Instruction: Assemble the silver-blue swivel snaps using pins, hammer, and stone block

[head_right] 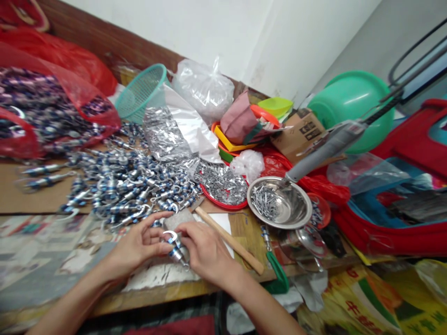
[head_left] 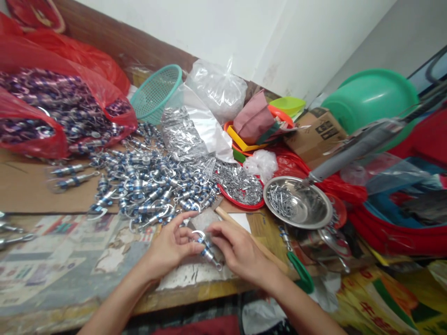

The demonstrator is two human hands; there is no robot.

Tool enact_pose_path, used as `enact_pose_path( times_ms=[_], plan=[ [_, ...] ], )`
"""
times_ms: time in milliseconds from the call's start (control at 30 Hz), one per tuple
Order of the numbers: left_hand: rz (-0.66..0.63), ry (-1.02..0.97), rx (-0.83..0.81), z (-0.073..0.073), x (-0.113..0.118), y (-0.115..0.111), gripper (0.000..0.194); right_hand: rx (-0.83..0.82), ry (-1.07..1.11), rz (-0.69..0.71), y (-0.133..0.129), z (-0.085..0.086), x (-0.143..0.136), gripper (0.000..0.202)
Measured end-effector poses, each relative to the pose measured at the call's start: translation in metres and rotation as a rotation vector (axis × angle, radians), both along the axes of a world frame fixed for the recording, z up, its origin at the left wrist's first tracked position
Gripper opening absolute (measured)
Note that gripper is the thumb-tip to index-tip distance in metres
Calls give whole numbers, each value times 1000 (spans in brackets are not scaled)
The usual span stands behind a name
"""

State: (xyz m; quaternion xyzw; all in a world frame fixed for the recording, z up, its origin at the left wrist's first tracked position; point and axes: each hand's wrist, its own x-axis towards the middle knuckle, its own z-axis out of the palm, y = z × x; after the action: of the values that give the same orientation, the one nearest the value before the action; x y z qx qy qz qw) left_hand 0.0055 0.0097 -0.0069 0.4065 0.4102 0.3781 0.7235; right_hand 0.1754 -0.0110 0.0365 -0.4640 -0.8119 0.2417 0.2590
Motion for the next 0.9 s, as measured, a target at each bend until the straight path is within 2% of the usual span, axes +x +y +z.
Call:
enact_pose_path(
  times_ms=[100,167,367,500,600,667,733,833,900],
  plan=[
    [-2,-10,3,-1,0,0,71,2,-1,30,1,-1,-2,24],
    [0,-23,-3,-1,0,0,71,-6,78,10,1,-7,-5,24],
    [-4,-39,-12,-2,0,-1,71,-57,327,-193,-2,-23,-21,23],
    [4,-34,-10,0,0,-1,72,-24,386,-244,-2,-22,-26,24],
    [0,-14,-23,2,0,-1,72,1,404,-279,4,-20,-14,20],
    [6,9,-26,4,0,-2,73,92,342,-362,8,-22,3,18],
    [16,28,-24,5,1,-2,74,158,138,-435,12,-27,24,21],
    [24,37,-26,5,1,-1,74,54,-282,-401,12,-40,50,29],
    [26,36,-25,5,2,-1,74,-40,-394,-379,9,-45,58,23]
  ],
)
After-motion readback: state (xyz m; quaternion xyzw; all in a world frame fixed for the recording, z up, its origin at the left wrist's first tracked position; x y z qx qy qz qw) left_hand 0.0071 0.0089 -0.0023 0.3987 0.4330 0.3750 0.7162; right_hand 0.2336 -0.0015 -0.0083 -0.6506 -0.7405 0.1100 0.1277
